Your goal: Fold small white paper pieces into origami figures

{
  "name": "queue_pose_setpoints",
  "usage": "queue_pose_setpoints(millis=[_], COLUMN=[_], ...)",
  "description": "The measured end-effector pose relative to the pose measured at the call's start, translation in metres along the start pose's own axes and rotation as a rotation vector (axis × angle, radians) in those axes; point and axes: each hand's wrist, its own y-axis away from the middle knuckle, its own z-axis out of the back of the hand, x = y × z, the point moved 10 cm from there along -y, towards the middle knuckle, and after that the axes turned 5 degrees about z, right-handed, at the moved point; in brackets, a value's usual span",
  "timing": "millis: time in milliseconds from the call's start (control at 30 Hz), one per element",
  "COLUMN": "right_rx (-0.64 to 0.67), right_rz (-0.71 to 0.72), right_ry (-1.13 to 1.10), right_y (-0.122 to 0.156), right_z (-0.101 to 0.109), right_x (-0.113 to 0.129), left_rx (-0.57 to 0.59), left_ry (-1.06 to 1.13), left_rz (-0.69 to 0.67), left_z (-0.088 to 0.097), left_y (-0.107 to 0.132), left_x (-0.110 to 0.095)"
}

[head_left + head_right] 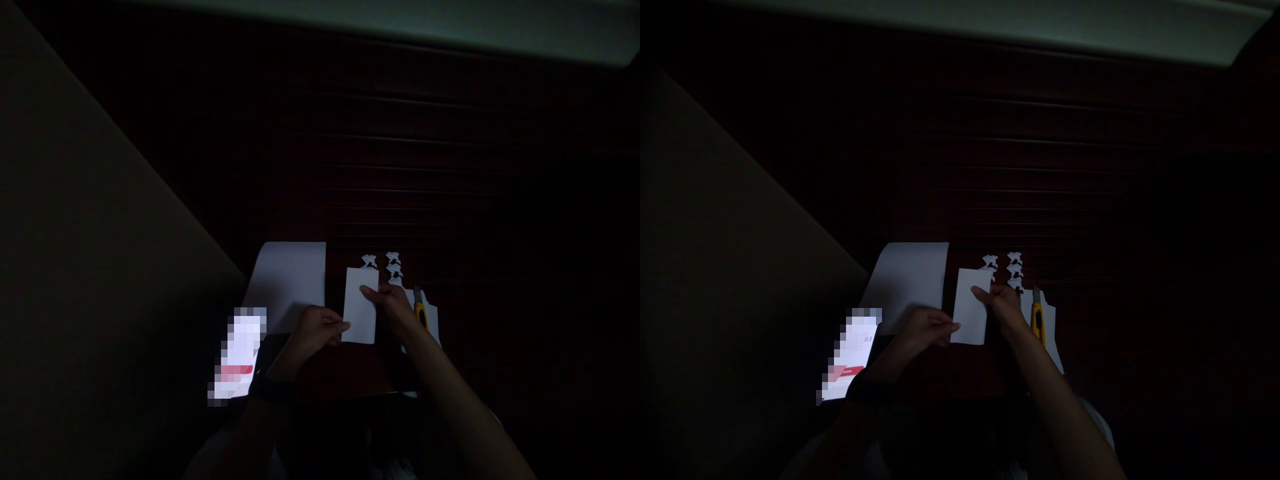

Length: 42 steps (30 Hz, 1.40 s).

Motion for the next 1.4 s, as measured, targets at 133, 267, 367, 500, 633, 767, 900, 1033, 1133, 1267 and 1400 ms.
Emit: queue_pose_setpoints(millis=[133,267,367,500,633,767,900,1033,1133,1267,1400], right_rx=[0.034,0.058,0.117,0.227,0.278,0.314,0.304,0.299,0.309,0.302,0.316], right_rz=[0.022,0.039,0.033,-0.004,-0.020,-0.050,-0.075,-0.082,-0.081,-0.099,-0.113], right_ry=[0.001,0.007,0.021,0.061,0.064,0.067,0.100,0.097,0.090,0.105,0.102], right_y=[0.000,0.002,0.007,0.015,0.018,0.018,0.017,0.018,0.018,0.018,0.020], right_z=[-0.004,-0.007,-0.016,-0.033,-0.041,-0.042,-0.039,-0.038,-0.039,-0.037,-0.039], right_x=[0.000,0.001,0.000,-0.004,-0.006,-0.008,-0.011,-0.010,-0.009,-0.010,-0.009], left_rx=[0.056,-0.025,-0.192,-0.386,-0.411,-0.445,-0.459,-0.442,-0.446,-0.444,-0.429], left_ry=[-0.046,0.020,0.106,0.114,0.064,-0.014,-0.012,-0.012,-0.015,0.003,0.041], left_rz=[-0.009,-0.054,-0.131,-0.211,-0.263,-0.278,-0.279,-0.279,-0.270,-0.239,-0.218], left_z=[-0.001,0.008,0.024,0.043,0.047,0.048,0.048,0.046,0.046,0.046,0.046], left_y=[0.000,-0.001,0.002,0.011,0.018,0.022,0.022,0.020,0.019,0.020,0.020], left_x=[0.001,-0.007,-0.020,-0.035,-0.044,-0.049,-0.050,-0.049,-0.048,-0.047,-0.047])
